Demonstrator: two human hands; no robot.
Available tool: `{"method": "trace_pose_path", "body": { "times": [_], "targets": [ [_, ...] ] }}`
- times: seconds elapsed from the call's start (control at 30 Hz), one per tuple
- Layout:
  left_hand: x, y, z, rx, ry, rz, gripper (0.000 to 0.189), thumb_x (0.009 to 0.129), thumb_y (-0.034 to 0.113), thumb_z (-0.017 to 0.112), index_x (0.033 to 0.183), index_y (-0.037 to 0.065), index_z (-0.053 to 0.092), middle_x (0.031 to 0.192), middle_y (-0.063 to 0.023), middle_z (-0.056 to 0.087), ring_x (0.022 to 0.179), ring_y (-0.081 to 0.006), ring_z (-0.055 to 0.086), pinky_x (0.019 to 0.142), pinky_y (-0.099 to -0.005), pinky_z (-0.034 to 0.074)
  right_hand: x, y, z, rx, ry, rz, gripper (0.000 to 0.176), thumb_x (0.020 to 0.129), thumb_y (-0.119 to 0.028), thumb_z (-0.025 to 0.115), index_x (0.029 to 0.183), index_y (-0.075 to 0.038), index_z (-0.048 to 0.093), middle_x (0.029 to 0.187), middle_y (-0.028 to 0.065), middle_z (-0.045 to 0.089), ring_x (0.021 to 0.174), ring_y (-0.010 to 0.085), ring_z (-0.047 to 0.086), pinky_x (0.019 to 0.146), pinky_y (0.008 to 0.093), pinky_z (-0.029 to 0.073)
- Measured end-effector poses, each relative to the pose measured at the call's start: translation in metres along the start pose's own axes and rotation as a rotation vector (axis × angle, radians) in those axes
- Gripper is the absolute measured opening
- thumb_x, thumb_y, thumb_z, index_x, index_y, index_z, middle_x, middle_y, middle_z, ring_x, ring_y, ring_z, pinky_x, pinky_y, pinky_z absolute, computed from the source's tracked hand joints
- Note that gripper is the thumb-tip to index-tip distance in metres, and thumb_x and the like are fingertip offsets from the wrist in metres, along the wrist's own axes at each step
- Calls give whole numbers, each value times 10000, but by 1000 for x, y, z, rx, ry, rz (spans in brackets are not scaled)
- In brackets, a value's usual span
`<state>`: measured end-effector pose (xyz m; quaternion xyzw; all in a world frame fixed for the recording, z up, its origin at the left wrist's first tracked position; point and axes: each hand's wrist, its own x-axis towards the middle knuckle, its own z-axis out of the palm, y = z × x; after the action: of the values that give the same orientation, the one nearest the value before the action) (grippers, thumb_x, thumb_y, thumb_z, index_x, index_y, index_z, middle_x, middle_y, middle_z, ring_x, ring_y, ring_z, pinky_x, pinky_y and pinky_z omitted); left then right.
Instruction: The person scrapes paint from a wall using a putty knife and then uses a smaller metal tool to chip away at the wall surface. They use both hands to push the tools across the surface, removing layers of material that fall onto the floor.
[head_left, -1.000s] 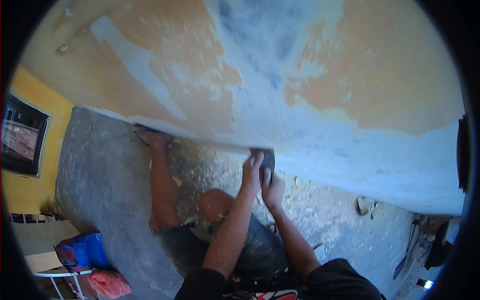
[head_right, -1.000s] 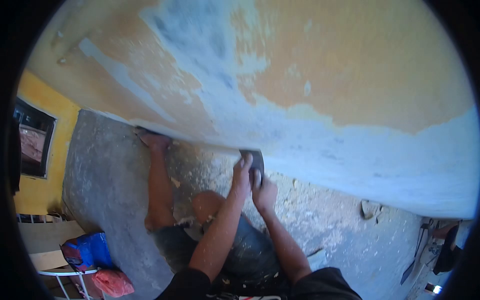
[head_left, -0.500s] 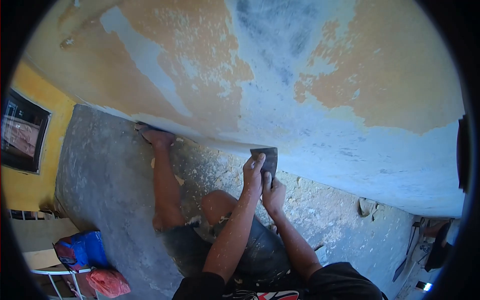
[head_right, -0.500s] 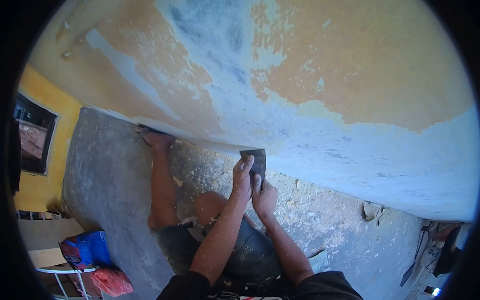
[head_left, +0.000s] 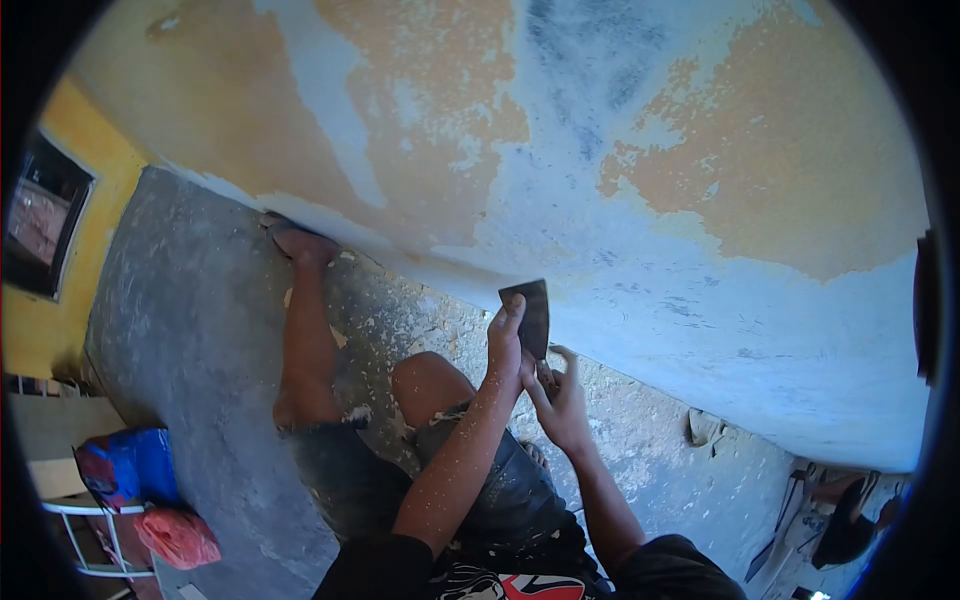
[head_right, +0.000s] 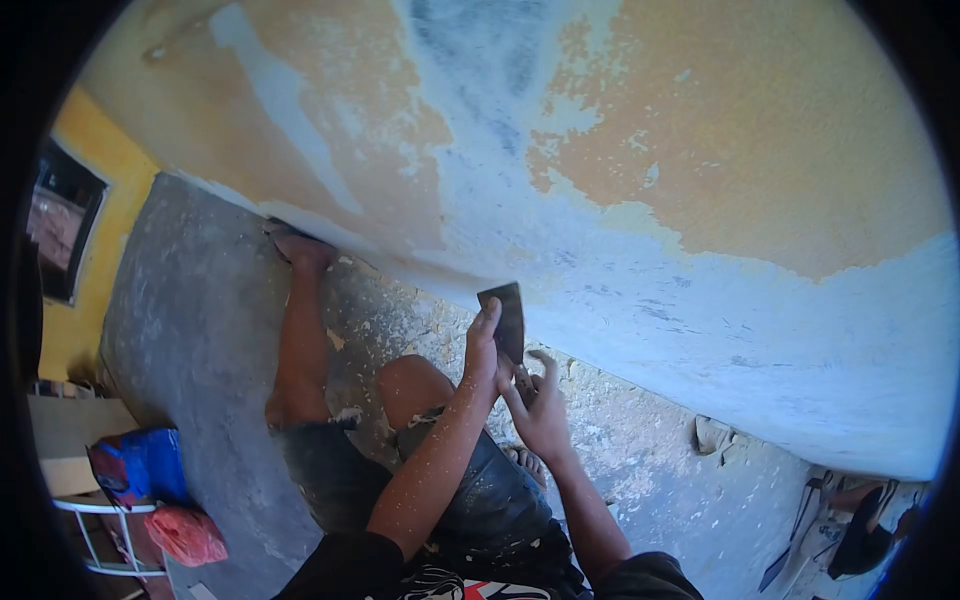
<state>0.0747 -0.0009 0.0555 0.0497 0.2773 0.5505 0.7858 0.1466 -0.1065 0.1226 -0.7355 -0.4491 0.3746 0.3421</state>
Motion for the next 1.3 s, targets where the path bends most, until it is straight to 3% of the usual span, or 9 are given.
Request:
{"method": "trace_pose_path", "body": {
  "times": [0.07,0.2,0.43,0.57,0.83,0.93,1.03,1.1,1.3],
  "targets": [
    [-5,2,4,-168,-41,-8,305,996,311,669,1187,80,611,1010,-33,681,890,-137,658,807,-293,549,-18,-5,-28,161,-53,-185,533,912,-180,740,1351,-15,487,938,195,687,785,206,678,671,334,527],
    [-33,-11,47,-334,100,-109,305,1038,312,597,1220,67,587,968,-39,675,873,-149,663,786,-296,564,-16,20,-54,-208,-7,-869,803,633,-228,958,1316,-101,555,1148,167,544,1100,359,561,910,478,487],
    [-44,-39,59,-681,-437,-326,364,1052,429,540,1108,76,611,926,-51,670,874,-154,632,738,-286,534,18,-49,-46,403,77,-1053,415,986,-354,576,693,-80,469,641,51,460,706,250,546,942,504,460],
    [-58,-33,73,-470,-127,-359,398,1030,465,561,981,75,625,870,-53,638,797,-136,594,695,-269,515,37,-21,-45,416,1,-1281,448,954,-315,624,633,-54,453,599,72,512,565,226,492,727,440,491],
    [-35,-53,45,-280,-155,-85,266,1026,297,618,1120,48,612,975,-51,690,849,-138,692,770,-273,592,7,27,-65,77,284,-1108,421,928,-415,676,996,0,652,1146,170,550,1036,321,626,922,530,506],
    [-29,-62,38,-381,-169,-69,230,1031,224,607,1191,60,585,1041,-60,698,940,-156,706,852,-298,606,-39,4,-81,413,57,-290,666,966,-348,681,1434,61,441,1168,168,575,841,205,657,678,325,560],
    [-26,-62,33,-406,-221,-44,237,1035,217,598,1223,75,568,1055,-62,696,951,-158,704,851,-297,606,-58,-12,-96,308,-14,12,559,1008,-236,626,1449,51,441,1039,162,651,772,166,655,561,279,509],
    [-28,-63,33,-413,-214,-46,251,1033,213,600,1235,71,555,1065,-59,695,947,-159,704,851,-298,605,-57,-20,-95,115,13,47,466,1049,-204,527,1438,50,483,838,100,670,658,87,577,505,269,439],
    [-22,-70,34,-426,-286,-109,304,1016,250,632,1237,52,566,1041,-61,699,921,-167,708,847,-323,608,-45,-2,-73,-270,282,-342,316,1021,-103,550,1277,65,625,1104,236,734,970,311,753,803,375,578]
  ]
}}
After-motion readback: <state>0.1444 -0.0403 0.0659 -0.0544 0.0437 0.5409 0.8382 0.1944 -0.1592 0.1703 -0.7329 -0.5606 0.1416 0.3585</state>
